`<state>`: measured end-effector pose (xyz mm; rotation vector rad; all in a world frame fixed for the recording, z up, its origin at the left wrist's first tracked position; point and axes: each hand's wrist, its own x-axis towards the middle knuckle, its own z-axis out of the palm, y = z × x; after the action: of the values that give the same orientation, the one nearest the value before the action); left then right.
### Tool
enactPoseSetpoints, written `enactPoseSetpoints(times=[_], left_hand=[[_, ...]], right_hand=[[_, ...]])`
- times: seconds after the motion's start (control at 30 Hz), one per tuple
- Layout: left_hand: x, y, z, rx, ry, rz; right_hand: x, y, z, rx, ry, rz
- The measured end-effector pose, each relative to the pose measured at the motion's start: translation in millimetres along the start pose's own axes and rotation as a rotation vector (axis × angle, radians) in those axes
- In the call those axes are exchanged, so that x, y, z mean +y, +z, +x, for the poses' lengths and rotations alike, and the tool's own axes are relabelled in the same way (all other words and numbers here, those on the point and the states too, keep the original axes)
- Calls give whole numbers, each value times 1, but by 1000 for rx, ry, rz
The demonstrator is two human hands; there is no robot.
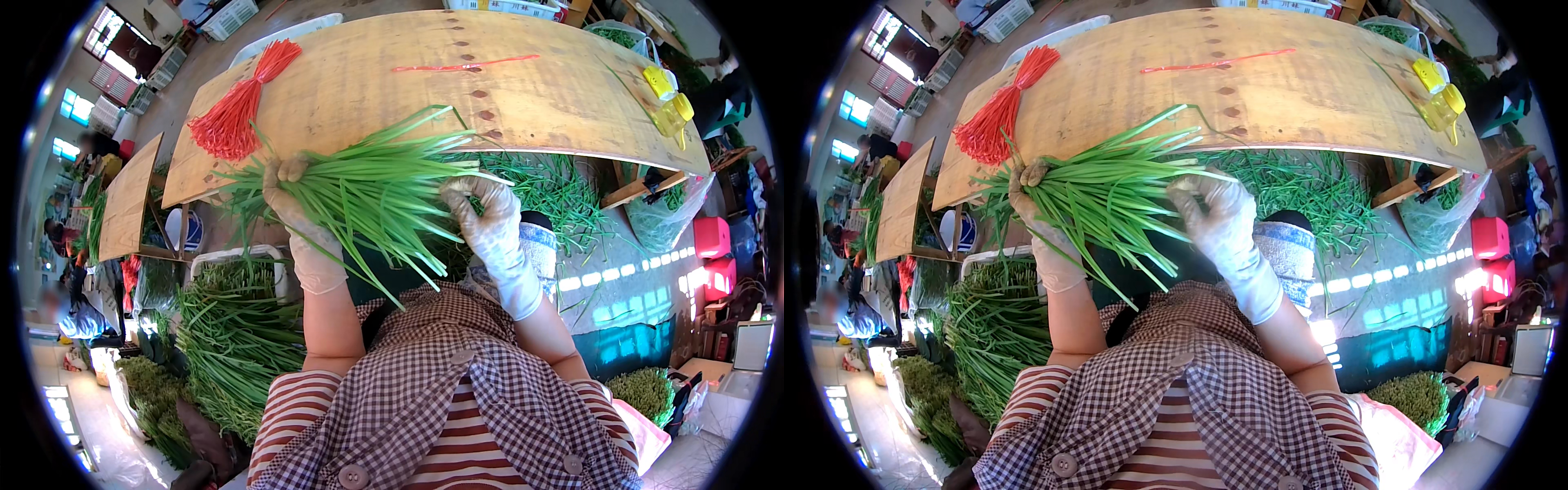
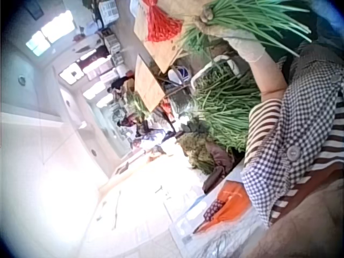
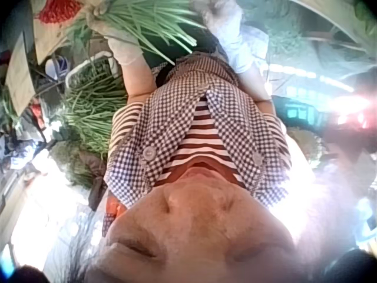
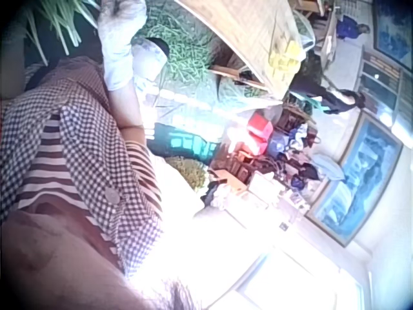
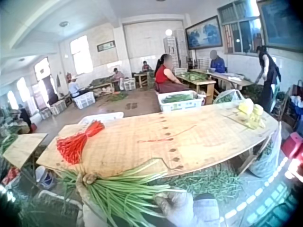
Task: The person gathers bunches of green chives from a wooden table, secures each bunch with a red elastic band, and places the completed bundles into a large bag.
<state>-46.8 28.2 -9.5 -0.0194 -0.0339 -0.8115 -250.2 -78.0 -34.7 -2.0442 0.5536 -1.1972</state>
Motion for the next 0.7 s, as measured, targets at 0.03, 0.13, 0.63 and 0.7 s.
enactPoseSetpoints(times=[0.03, 0.13, 0.63, 0.7], left_hand=[[0, 0, 0, 7, 4, 27], [0, -2, 2, -30, -16, 17], [-2, 1, -1, 33, -39, 48], [-2, -2, 0, 81, -19, 74]], right_hand=[[0, 0, -1, -91, 302, 227], [16, 2, -6, -152, 560, 622], [-2, 6, 9, -40, -295, -292], [-2, 12, 2, -57, 344, 498]])
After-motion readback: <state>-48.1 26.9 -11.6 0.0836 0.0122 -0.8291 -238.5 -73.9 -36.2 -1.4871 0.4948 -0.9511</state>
